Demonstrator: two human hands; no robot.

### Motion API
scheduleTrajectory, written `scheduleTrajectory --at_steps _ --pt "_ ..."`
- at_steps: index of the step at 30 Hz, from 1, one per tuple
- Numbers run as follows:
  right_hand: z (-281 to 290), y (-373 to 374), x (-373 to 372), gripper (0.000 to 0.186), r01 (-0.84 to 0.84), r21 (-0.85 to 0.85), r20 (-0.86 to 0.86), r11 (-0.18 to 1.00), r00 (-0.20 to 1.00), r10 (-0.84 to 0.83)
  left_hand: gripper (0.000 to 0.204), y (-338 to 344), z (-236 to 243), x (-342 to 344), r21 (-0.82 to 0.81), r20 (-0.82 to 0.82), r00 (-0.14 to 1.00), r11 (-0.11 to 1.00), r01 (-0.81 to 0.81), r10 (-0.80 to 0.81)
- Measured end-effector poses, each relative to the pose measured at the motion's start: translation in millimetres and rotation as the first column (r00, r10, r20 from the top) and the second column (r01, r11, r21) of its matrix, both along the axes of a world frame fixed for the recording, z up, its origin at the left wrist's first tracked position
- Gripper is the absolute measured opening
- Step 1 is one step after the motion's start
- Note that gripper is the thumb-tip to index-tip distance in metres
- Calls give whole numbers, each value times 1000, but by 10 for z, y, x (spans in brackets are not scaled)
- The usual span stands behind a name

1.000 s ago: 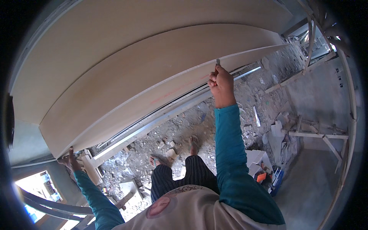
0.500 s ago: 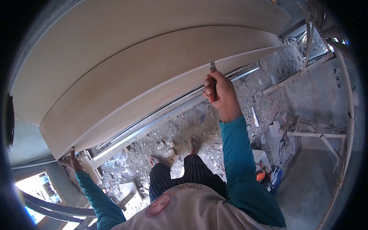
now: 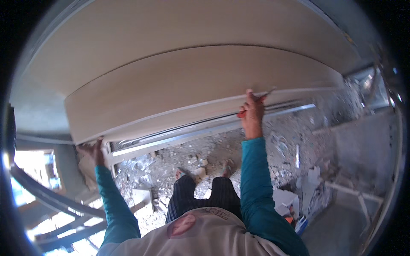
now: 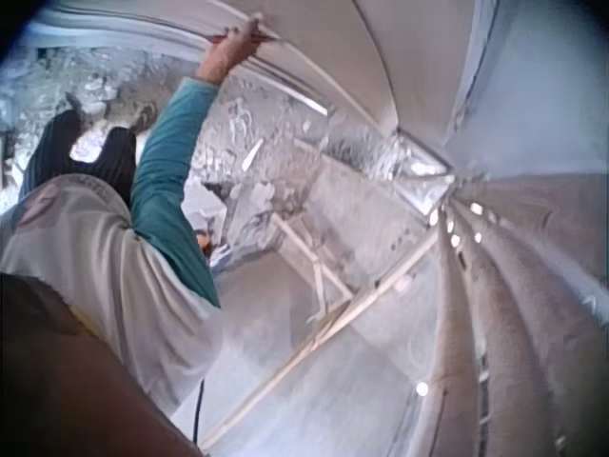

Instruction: The person measures a drywall sheet with a tape measure and uses a long metal straightedge and a utility knife to score and cut the sheet, then snaps it along the score line to separate a strip.

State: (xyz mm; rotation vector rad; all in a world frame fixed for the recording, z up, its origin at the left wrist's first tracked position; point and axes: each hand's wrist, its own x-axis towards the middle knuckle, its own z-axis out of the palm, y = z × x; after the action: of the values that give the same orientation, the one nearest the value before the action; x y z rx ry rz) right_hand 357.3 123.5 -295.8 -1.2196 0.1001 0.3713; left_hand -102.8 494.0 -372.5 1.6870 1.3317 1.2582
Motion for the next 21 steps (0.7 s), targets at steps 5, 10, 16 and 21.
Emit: scheduleTrajectory --at_steps 5,10,16,21 --pt "112 68 -78 28 2 16 -13 1000 1000 -2 128 41 -21 -39 112 -152 988 992 53 -36" --pt "-127 59 60 30 -52 12 25 999 998 51 125 -50 63 -64 9 188 969 987 160 -159" --pt "-219 -169 427 27 9 -13 61 1000 998 -8 58 -766 1454 622 -594 -548 605 778 205 -578" --pt "-149 34 347 24 69 59 18 996 997 -70 30 -1409 2165 3255 152 -379 609 602 784 -697"
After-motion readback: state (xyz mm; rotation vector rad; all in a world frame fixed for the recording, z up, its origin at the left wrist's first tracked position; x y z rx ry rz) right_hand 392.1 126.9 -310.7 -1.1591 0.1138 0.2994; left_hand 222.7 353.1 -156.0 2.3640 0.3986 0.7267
